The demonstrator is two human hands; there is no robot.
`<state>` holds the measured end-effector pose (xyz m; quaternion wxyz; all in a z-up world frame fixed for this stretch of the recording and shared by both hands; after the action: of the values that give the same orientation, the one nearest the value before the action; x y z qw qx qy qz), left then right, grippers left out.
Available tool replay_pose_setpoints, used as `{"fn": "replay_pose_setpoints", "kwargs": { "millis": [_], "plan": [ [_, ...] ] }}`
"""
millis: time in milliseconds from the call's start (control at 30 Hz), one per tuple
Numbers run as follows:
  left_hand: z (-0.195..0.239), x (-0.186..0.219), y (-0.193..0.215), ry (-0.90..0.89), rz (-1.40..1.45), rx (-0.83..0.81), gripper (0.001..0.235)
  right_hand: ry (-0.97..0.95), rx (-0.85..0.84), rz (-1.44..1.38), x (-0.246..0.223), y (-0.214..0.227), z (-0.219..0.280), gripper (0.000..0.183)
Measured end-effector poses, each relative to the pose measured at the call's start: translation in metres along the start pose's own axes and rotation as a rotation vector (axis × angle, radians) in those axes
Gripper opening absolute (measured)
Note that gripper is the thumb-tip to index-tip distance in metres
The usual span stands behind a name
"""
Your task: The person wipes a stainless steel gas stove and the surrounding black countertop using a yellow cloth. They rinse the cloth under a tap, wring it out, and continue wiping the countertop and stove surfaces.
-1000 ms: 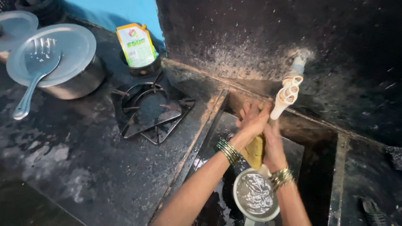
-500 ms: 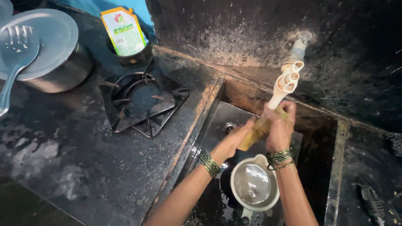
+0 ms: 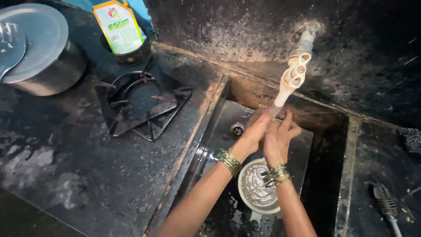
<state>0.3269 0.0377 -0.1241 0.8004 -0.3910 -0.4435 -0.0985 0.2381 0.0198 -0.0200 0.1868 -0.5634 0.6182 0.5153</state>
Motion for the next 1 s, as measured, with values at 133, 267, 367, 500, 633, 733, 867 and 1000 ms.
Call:
{"fn": "replay_pose_setpoints", "kwargs": {
  "millis": [133,267,367,500,633,733,867,1000],
  "plan": [
    [0.016,0.027,0.029,-0.132,-0.414,0.417,0.055,-0.147,-0.136,0.08,0.026,-0.018,0.0,0.044],
    [0.011,0.016,0.04,-0.053,-0.501,0.476,0.056,-0.133,-0.146,0.183,0.034,-0.02,0.0,0.046],
    [0.001,0.007,0.059,-0.063,-0.576,0.581,0.056,-0.086,-0.151,0.167,0.042,-0.029,0.008,0.042],
    [-0.003,-0.001,0.061,-0.05,-0.623,0.56,0.061,-0.157,-0.208,0.128,0.079,-0.046,0.012,0.041],
    [0.017,0.031,0.056,-0.161,-0.687,0.521,0.054,-0.473,-0.374,-0.258,0.116,-0.068,0.015,0.034],
    [0.022,0.053,0.046,-0.208,-0.801,0.376,0.043,-0.675,-0.579,-0.538,0.112,-0.064,0.028,0.049],
    [0.031,0.06,0.02,-0.359,-0.857,0.202,0.044,-0.324,-0.83,-0.54,0.045,-0.04,0.035,0.079],
    [0.027,0.05,0.012,-0.405,-0.795,0.188,0.041,0.023,-0.591,-0.425,-0.014,-0.025,0.023,0.087]
  ]
}}
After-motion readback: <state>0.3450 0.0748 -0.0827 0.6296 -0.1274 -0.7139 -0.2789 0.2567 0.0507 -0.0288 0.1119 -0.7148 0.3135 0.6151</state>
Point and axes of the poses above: each hand's wrist, its own z-axis away from the middle knuckle, its own y-axis out of the back of the hand, x = y × z, the point moved 10 cm from there along -z, towards the middle knuckle, and after that the axes turned 8 degrees about x, right-handed, at the moved point
